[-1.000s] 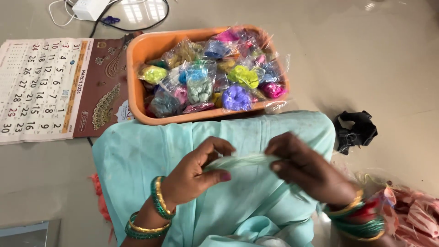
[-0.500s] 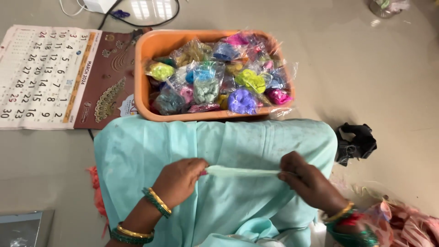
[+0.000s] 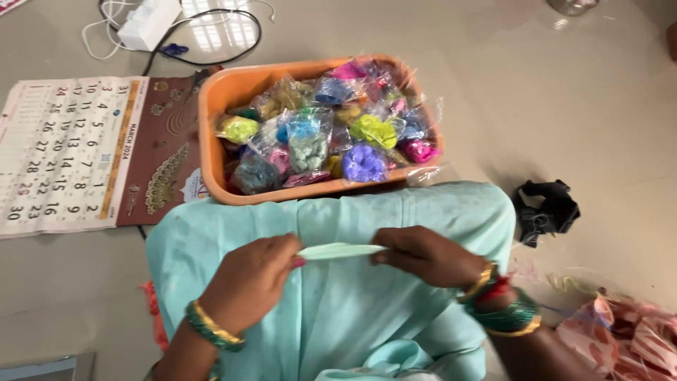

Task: The person sits on the floor and twists a skein of light green yarn by hand, folding and plying it into a twisted strand, then places the finished skein into an orange tray filled with other colorful yarn skeins. They then begin twisting an orange yarn skein the same way.

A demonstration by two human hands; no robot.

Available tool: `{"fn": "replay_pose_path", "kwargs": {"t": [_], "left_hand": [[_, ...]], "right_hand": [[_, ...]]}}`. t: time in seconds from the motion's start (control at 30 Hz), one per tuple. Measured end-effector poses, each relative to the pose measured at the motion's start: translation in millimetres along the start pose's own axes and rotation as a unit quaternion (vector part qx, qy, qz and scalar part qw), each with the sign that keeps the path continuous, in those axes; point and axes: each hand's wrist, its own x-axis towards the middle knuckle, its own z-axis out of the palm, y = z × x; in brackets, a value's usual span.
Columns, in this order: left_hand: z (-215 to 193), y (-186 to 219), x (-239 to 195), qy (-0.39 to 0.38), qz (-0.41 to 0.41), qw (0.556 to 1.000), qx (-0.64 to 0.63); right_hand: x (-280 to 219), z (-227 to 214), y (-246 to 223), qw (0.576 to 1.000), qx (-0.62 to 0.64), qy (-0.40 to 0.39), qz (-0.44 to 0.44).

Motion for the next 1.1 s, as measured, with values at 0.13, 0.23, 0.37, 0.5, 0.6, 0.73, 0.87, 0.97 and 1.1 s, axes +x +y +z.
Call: {"fn": "replay_pose_path", "kwargs": {"t": [0.13, 0.23, 0.37, 0.5, 0.6, 0.73, 0.87, 0.97, 1.1], "left_hand": [[15.0, -18.7, -17.4, -0.088, -0.001, 0.996, 0.029], [31.1, 8.5, 3.5, -0.005, 0.134, 0.990, -0.053], [74.6, 3.0, 7.8, -0.191, -0.092, 0.828, -0.518], [70.1, -19.8, -19.1, -0.217, -0.221, 0.758, -0.574], [62.0, -13.6, -16.9, -0.101, -0.219, 0.631, -0.737], [54.1, 22.5, 9.1, 0.083, -0.226, 0.510, -0.825], [89.4, 21.9, 1.1, 0.082, -0.172, 0.756, -0.626], [88.4, 30.3, -9.2, -0.009, -0.236, 0.883, -0.405], [95.4, 29.8, -20.8, -0.030, -0.164, 0.842, -0.513]], "right_hand": [[-0.8, -3.1, -20.6, 0.992, -0.103, -0.076, -0.008], [5.4, 2.7, -52.0, 0.973, -0.202, -0.095, -0.055], [6.0, -22.6, -73.8, 0.951, -0.276, -0.035, -0.134], [-15.8, -48.1, -42.7, 0.951, -0.305, 0.012, -0.058], [-16.2, -12.8, -2.6, 0.939, -0.343, 0.028, -0.025], [-23.4, 57.8, 5.8, 0.936, -0.338, 0.039, -0.087], [-30.8, 72.7, -36.4, 0.922, -0.379, -0.064, -0.044], [-19.1, 36.4, -55.7, 0.886, -0.425, 0.072, -0.171], [-1.9, 32.0, -63.4, 0.868, -0.429, 0.113, -0.223]]}}
